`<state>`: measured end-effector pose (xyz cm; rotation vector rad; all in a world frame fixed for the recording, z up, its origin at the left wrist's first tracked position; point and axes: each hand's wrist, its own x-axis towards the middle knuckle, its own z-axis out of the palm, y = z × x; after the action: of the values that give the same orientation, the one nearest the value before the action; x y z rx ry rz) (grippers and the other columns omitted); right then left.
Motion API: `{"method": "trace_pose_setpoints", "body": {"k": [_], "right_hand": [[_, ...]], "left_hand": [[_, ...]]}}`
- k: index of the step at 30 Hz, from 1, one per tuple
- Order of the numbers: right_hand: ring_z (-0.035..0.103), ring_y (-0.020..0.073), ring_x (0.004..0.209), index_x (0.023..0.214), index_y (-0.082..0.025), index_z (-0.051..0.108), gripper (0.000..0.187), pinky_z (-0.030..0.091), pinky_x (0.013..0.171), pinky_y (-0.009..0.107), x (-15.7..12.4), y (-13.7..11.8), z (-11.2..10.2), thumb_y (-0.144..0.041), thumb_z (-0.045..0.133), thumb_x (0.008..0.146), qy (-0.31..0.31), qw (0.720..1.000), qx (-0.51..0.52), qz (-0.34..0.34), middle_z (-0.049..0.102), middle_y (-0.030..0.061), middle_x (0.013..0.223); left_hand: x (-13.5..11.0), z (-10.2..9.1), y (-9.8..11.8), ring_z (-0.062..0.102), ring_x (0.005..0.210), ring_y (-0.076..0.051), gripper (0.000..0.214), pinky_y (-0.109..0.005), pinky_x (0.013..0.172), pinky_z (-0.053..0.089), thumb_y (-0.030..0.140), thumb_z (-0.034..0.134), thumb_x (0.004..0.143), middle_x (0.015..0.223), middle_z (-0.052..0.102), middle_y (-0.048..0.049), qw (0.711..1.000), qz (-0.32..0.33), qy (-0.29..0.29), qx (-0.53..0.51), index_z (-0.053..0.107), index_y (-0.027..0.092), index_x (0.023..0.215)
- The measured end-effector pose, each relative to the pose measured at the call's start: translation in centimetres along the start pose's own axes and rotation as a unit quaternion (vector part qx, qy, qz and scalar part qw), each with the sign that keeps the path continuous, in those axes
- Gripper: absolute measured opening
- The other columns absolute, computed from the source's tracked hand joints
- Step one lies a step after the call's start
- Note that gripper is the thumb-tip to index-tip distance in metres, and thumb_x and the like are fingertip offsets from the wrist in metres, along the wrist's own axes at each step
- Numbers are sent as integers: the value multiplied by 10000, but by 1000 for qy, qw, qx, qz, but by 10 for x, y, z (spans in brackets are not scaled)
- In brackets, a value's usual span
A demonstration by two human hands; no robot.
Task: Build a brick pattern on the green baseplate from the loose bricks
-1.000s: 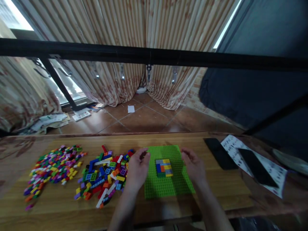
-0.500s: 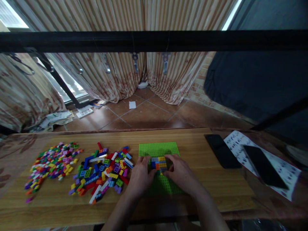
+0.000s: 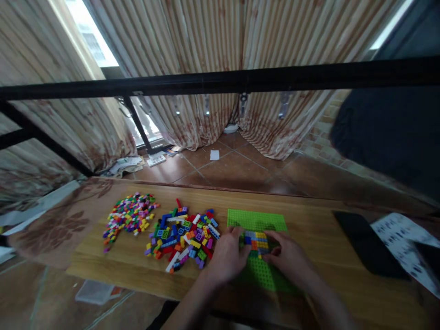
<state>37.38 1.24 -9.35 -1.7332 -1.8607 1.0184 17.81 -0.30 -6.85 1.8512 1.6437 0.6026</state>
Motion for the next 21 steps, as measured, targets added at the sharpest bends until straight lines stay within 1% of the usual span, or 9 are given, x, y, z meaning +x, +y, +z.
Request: {"method": "trace_pose_setpoints", "body": {"k": [2,4,6,8,9,11,14,17,21], "right_hand": [[643,162,627,1168,-192,615,530,514,617,316,1,3,-5,-262,656,644,7,1000,0,7,690,72,1031],[669,204,660,1149,-205,641,527,522,642,346,3,3,-12,-417,647,666,34,999,-3,29,726,64,934],[695,247,723,1103,-205,671,538,529,684,380,6,2,-19,-538,590,690,65,997,-5,44,743,72,895],[706,277,774,1054,-209,696,546,534,726,410,8,1,-24,-595,546,698,98,993,-14,56,751,81,888],[709,287,801,1040,-212,704,546,535,744,418,10,0,-25,-605,537,699,111,992,-19,59,753,85,898],[708,299,854,1033,-216,710,542,540,765,422,13,-1,-24,-609,533,703,126,990,-27,59,755,89,929],[707,301,892,1041,-222,710,528,549,772,416,16,-4,-20,-603,518,730,140,989,-35,42,752,88,971],[705,295,916,1038,-224,711,510,551,801,411,17,-10,-16,-592,505,750,147,988,-38,26,752,85,984],[703,296,931,1040,-226,710,518,553,806,411,18,-16,-14,-593,497,742,139,989,-39,39,753,79,988]], "left_hand": [[2,-17,-8,624,770,-162,314,-276,717,497,259,573,827,979,666,-59,999,-2,38,-35,618,189,1130],[4,-42,-23,625,748,-142,288,-258,708,495,261,538,853,974,685,-49,992,-19,101,-69,633,186,1115],[5,-71,-43,637,780,-147,271,-254,734,496,271,541,856,944,699,-62,975,-78,191,-86,649,149,1072],[2,-99,-65,641,763,-154,302,-262,721,495,261,532,855,916,706,-67,953,-158,252,-55,646,133,1105],[0,-110,-77,643,775,-163,313,-271,728,495,257,534,852,929,707,-71,943,-193,271,-24,648,135,1117],[-6,-128,-97,651,843,-182,340,-285,768,494,216,533,838,1011,704,-95,930,-240,277,38,646,127,1146],[-11,-141,-119,651,942,-211,383,-301,838,484,197,550,815,1070,698,-113,921,-274,254,112,645,129,1180],[-10,-141,-127,636,1016,-240,420,-323,898,466,180,554,793,1097,699,-119,921,-276,220,164,643,132,1201],[-7,-135,-126,618,1052,-272,403,-349,928,451,139,546,749,1102,706,-112,924,-265,175,215,693,158,1124]]}}
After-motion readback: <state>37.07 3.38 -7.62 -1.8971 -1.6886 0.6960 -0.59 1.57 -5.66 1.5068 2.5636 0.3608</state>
